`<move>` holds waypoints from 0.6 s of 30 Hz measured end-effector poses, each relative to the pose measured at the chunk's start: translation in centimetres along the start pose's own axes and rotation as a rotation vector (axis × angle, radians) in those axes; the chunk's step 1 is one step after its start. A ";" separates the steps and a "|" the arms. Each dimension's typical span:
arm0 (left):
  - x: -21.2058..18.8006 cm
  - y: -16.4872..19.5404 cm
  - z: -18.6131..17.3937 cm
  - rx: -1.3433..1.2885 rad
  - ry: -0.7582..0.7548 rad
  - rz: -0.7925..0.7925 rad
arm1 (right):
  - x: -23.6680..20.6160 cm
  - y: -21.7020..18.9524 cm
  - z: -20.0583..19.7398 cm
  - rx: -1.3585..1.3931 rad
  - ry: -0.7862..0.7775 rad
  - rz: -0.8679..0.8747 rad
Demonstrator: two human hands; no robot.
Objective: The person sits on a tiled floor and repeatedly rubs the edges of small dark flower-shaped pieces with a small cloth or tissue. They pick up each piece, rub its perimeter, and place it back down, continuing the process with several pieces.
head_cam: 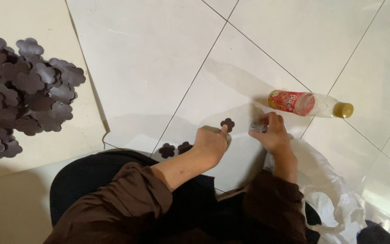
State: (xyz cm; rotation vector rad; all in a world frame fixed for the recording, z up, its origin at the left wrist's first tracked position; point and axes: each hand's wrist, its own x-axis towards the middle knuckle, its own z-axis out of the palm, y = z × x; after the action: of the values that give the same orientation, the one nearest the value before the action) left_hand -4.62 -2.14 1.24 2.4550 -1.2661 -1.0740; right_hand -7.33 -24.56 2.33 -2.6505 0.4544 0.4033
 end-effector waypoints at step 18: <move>0.3 0.1 0.2 -0.076 -0.034 -0.012 | 0.8 -2.2 0.7 0.127 0.164 -0.042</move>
State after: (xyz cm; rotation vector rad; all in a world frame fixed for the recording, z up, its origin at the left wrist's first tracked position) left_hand -4.71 -2.43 0.94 2.4017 -1.1987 -1.1492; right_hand -5.96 -22.50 2.22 -2.5743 0.4571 0.1398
